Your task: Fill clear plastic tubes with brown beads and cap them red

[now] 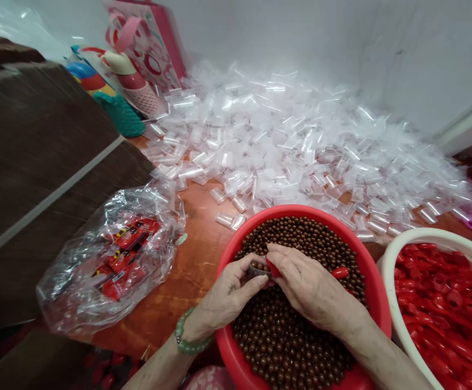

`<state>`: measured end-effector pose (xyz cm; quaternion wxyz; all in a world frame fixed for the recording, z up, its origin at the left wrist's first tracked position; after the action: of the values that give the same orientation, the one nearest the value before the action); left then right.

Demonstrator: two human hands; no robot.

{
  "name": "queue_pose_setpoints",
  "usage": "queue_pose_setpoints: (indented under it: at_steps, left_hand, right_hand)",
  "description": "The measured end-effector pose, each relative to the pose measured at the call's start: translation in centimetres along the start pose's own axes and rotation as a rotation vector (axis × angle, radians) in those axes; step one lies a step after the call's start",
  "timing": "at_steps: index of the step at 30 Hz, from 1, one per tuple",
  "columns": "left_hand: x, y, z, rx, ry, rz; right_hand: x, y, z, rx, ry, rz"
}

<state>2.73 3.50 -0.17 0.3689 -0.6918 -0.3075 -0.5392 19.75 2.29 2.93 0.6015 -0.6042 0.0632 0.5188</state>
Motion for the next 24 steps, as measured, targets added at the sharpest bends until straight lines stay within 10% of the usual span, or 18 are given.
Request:
queue_pose_setpoints:
  at_steps: [16, 24]
  left_hand:
    - [0.3, 0.1, 0.0, -0.101, 0.027, 0.008]
    - [0.5, 0.1, 0.3, -0.085, 0.006, -0.096]
  right_hand:
    - [1.4, -0.5, 0.6, 0.276, 0.392, 0.669]
    - [-0.6, -0.1, 1.3, 0.429, 0.152, 0.426]
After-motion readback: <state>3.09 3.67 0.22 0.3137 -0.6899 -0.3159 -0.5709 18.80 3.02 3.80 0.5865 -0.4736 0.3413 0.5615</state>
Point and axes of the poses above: each hand's wrist, its own z-axis towards the middle knuckle, its own y-axis out of the palm, x = y × z, the point moved 3 cm from there along z, towards the middle knuckle, and after that the axes turned 15 degrees about z, right-handed, at the moved point
